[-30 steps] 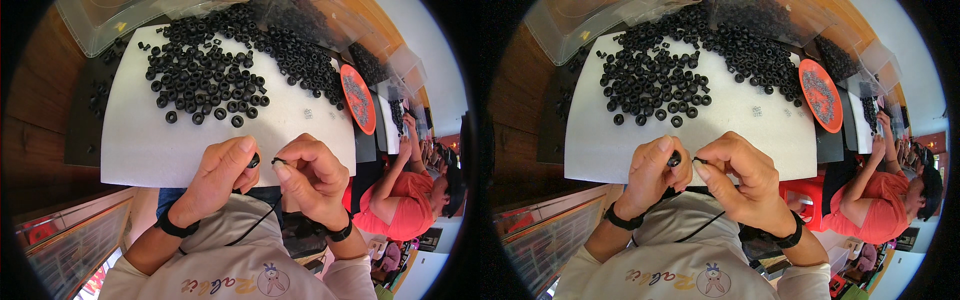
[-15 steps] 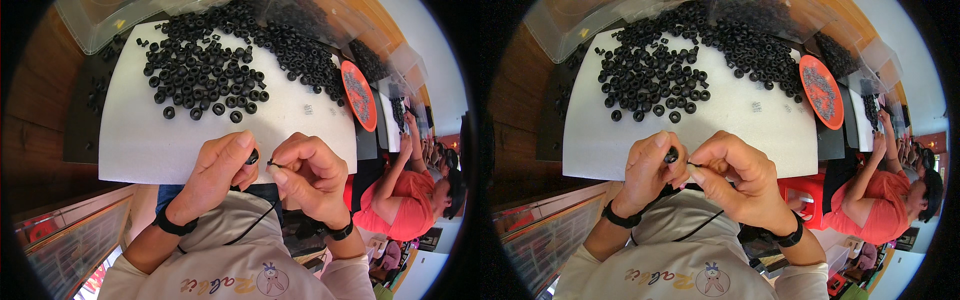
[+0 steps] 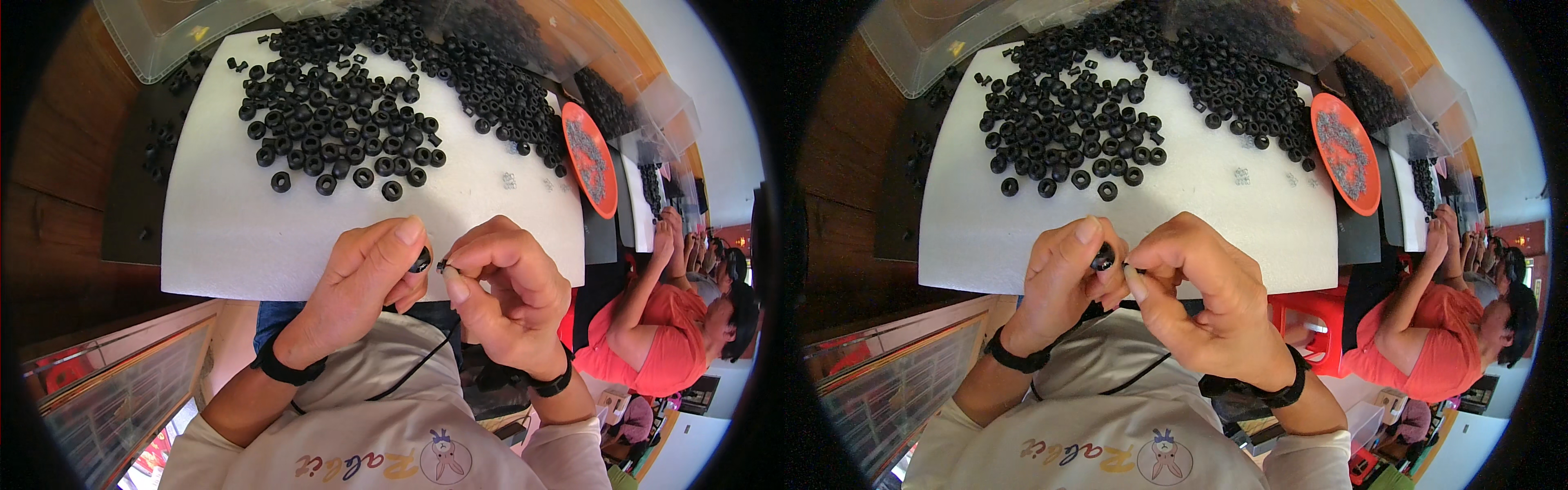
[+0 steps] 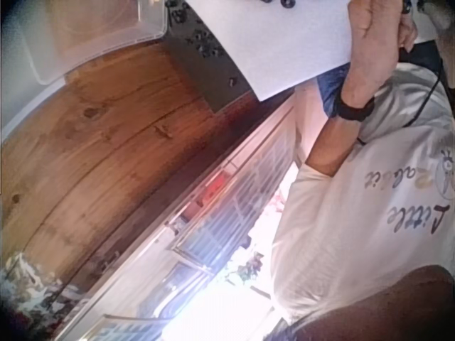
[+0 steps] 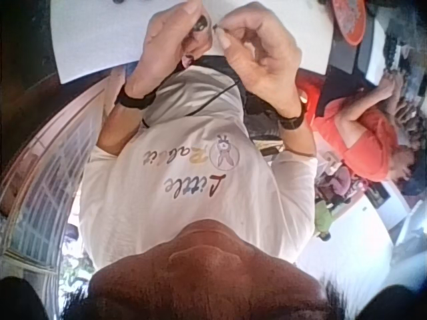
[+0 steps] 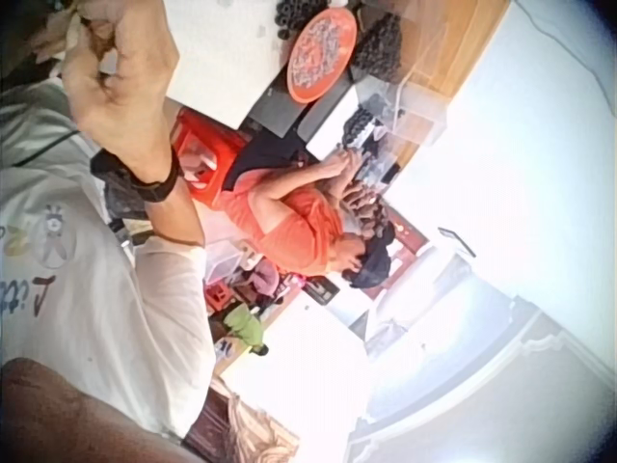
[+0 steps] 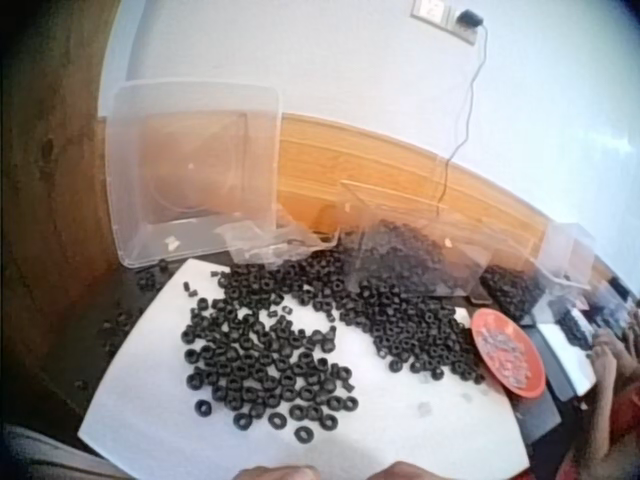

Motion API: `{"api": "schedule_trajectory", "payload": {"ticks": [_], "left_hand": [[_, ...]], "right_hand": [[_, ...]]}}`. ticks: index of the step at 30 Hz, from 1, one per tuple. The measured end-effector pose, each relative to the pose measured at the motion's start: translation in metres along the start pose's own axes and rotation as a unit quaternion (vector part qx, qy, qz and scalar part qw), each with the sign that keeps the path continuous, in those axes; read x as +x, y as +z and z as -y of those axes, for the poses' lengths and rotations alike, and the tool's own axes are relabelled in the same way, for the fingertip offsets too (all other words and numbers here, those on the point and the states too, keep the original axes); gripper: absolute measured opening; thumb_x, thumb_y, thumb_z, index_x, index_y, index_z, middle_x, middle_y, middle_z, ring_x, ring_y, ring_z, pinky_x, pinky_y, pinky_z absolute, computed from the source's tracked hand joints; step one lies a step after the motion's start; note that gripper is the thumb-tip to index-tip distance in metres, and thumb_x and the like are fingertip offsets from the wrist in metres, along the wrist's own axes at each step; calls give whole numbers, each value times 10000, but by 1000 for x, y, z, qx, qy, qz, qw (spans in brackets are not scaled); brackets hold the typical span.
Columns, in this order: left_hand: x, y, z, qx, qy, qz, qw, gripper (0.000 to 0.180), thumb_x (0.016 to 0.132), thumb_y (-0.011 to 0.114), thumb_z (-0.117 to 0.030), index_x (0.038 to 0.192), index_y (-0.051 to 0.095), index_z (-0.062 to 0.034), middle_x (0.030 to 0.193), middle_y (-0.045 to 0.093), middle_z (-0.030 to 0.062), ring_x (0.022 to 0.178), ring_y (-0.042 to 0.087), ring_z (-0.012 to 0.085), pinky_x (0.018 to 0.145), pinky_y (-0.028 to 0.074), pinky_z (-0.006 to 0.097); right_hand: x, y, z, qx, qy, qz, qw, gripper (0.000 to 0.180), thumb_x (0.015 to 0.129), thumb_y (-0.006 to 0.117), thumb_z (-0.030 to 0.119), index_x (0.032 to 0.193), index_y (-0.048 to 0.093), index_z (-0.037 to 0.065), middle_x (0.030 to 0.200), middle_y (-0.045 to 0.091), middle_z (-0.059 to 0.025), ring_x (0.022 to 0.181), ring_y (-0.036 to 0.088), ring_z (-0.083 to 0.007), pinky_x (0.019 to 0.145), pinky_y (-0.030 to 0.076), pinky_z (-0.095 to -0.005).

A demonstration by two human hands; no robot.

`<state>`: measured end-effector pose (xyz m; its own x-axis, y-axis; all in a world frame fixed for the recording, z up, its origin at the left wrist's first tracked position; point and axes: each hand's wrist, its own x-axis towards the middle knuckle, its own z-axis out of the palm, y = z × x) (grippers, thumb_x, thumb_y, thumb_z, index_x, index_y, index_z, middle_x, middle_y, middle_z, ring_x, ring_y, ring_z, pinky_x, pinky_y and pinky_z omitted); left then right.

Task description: Assembling small clear plastic components into black rubber or plastic rings at a manufacturing workstation.

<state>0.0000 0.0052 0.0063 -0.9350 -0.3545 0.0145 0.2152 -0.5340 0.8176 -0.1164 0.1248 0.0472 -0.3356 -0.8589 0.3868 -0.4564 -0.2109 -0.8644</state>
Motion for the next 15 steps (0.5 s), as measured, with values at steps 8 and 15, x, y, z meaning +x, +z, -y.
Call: {"api": "schedule_trajectory", "payload": {"ticks": [8, 15], "left_hand": [[-1, 0, -3, 7, -24, -14, 1000, 396, 1015, 372, -317, 733, 455, -52, 571, 365, -36, 505, 343, 49, 454, 293, 213], [-2, 0, -4, 3, -37, -20, 999, 379, 1010, 386, -324, 773, 470, -41, 579, 369, -34, 514, 345, 51, 461, 298, 216]], "right_hand": [[3, 4, 7, -69, -3, 15, 998, 203, 742, 606, -99, 914, 573, 2, 799, 586, -97, 597, 541, -118, 509, 436, -223], [2, 4, 9, -100, -31, 13, 994, 203, 749, 657, -72, 919, 581, 7, 816, 624, -115, 613, 596, -152, 503, 470, -244]]}}
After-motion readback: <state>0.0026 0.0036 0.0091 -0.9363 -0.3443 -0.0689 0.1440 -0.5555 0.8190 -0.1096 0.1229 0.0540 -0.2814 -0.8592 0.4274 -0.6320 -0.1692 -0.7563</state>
